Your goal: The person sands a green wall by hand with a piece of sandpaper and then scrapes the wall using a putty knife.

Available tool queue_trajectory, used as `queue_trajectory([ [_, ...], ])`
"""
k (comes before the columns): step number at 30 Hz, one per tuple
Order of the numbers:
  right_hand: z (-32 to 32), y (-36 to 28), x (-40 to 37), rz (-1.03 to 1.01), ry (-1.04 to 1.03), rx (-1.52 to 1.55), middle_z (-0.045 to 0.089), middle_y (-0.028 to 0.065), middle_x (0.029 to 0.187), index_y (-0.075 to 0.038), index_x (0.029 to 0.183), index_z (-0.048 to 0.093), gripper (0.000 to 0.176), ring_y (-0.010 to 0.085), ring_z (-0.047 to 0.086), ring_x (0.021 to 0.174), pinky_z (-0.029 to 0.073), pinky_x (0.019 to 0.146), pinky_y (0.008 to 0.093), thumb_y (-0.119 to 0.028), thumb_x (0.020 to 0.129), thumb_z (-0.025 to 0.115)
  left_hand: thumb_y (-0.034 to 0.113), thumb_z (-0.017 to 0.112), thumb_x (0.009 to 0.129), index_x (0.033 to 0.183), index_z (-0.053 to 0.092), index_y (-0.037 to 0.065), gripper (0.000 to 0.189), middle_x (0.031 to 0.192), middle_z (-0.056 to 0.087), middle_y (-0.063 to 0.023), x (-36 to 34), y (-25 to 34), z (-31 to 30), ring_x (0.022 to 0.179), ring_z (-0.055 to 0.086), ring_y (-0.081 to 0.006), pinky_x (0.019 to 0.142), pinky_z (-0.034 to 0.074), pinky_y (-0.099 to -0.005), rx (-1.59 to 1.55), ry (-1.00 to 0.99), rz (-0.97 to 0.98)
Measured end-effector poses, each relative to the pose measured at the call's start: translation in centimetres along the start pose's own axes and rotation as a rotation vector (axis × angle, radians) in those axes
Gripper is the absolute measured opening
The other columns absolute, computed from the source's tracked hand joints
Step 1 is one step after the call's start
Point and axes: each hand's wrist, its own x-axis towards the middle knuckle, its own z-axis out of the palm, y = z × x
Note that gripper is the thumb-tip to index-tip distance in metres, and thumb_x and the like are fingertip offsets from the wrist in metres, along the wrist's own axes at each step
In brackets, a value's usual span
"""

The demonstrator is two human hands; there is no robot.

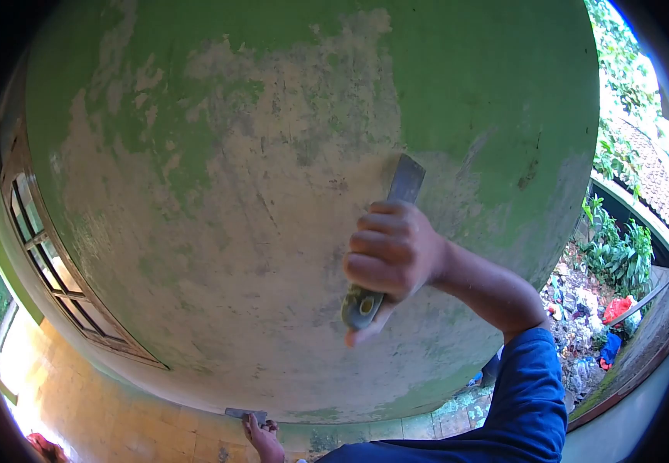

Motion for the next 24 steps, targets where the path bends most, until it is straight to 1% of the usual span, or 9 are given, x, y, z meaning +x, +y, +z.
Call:
queue_trajectory([
  [1, 0.3, -0.3, 0.0, -0.025, 0.025, 0.012, 0.029, -0.0030, 0.053, -0.012, 0.056, 0.037, 0.062, 0.0127, 0.033, 0.041, 0.024, 0.039, 0.0290, -0.069, 0.073, 0.056, 0.031, 0.063, 0.084, 0.127, 0.036, 0.020, 0.052, 0.097, 0.046, -0.0041, 0.0, 0.0, 0.0, 0.068, 0.041, -0.0179, 0.058, 0.035, -0.0309, -0.010, 0.006, 0.006],
  [8, 0.2, 0.7, -0.1, -0.008, 0.045, -0.020, 0.028, -0.0036, 0.052, -0.013, 0.055, 0.033, 0.063, 0.0124, 0.032, 0.041, 0.024, 0.039, 0.0284, -0.069, 0.071, 0.057, 0.031, 0.063, 0.084, 0.128, 0.034, 0.020, 0.054, 0.099, 0.045, -0.0036, 0.4, -0.4, -0.6, 0.068, 0.041, -0.0181, 0.058, 0.034, -0.0315, -0.012, -0.009, 0.013],
  [10, 0.3, -0.7, 0.2, -0.037, 0.038, 0.018, 0.028, -0.0037, 0.052, -0.014, 0.055, 0.033, 0.062, 0.0125, 0.032, 0.041, 0.023, 0.039, 0.0285, -0.067, 0.071, 0.059, 0.026, 0.064, 0.085, 0.136, 0.024, 0.020, 0.065, 0.103, 0.050, -0.0087, 0.8, -0.4, -1.0, 0.066, 0.045, -0.0205, 0.057, 0.037, -0.0331, -0.035, -0.013, -0.022],
  [13, 0.5, -1.5, -0.1, -0.096, 0.009, -0.083, 0.033, -0.0036, 0.053, -0.015, 0.057, 0.036, 0.061, 0.0134, 0.039, 0.044, 0.030, 0.038, 0.0299, -0.071, 0.073, 0.053, 0.026, 0.064, 0.085, 0.136, 0.024, 0.022, 0.065, 0.103, 0.050, -0.0090, 1.0, -0.6, -1.5, 0.066, 0.045, -0.0204, 0.056, 0.037, -0.0329, -0.042, -0.031, -0.032],
  [14, 0.3, -0.9, -0.2, -0.092, 0.010, -0.080, 0.033, -0.0036, 0.053, -0.015, 0.057, 0.036, 0.061, 0.0134, 0.039, 0.044, 0.030, 0.038, 0.0299, -0.071, 0.073, 0.053, 0.026, 0.064, 0.085, 0.136, 0.024, 0.022, 0.065, 0.103, 0.050, -0.0090, 0.7, -0.5, -1.4, 0.066, 0.045, -0.0204, 0.056, 0.037, -0.0329, -0.038, -0.028, -0.033],
  [16, -0.3, 0.8, -0.1, 0.007, -0.032, -0.014, 0.032, -0.0037, 0.053, -0.015, 0.056, 0.035, 0.061, 0.0127, 0.039, 0.044, 0.028, 0.037, 0.0294, -0.071, 0.076, 0.050, 0.030, 0.064, 0.083, 0.129, 0.033, 0.020, 0.056, 0.100, 0.046, -0.0043, 0.0, -0.3, -0.6, 0.069, 0.042, -0.0179, 0.059, 0.035, -0.0325, 0.003, -0.001, -0.028],
  [20, 0.2, -1.6, 0.2, -0.078, 0.037, 0.043, 0.029, -0.0024, 0.052, -0.012, 0.055, 0.035, 0.064, 0.0142, 0.035, 0.042, 0.024, 0.038, 0.0300, -0.071, 0.071, 0.056, 0.030, 0.064, 0.083, 0.129, 0.034, 0.020, 0.056, 0.098, 0.046, -0.0046, -0.3, -0.4, -0.2, 0.068, 0.043, -0.0180, 0.058, 0.035, -0.0327, -0.032, 0.033, -0.012],
  [23, -0.2, 1.3, -0.4, -0.015, 0.031, 0.020, 0.030, -0.0024, 0.053, -0.012, 0.056, 0.037, 0.062, 0.0140, 0.036, 0.042, 0.025, 0.038, 0.0290, -0.069, 0.074, 0.054, 0.030, 0.063, 0.084, 0.129, 0.034, 0.020, 0.055, 0.097, 0.046, -0.0049, -0.4, -0.4, -0.6, 0.068, 0.044, -0.0181, 0.058, 0.035, -0.0330, 0.003, 0.085, -0.025],
  [24, -0.4, 1.0, -0.4, -0.008, 0.030, 0.020, 0.030, -0.0024, 0.053, -0.012, 0.056, 0.037, 0.062, 0.0140, 0.036, 0.042, 0.025, 0.038, 0.0290, -0.069, 0.074, 0.054, 0.030, 0.062, 0.084, 0.129, 0.034, 0.020, 0.054, 0.096, 0.046, -0.0049, -0.3, -0.4, -0.9, 0.067, 0.044, -0.0181, 0.058, 0.035, -0.0328, 0.029, 0.014, -0.018],
])
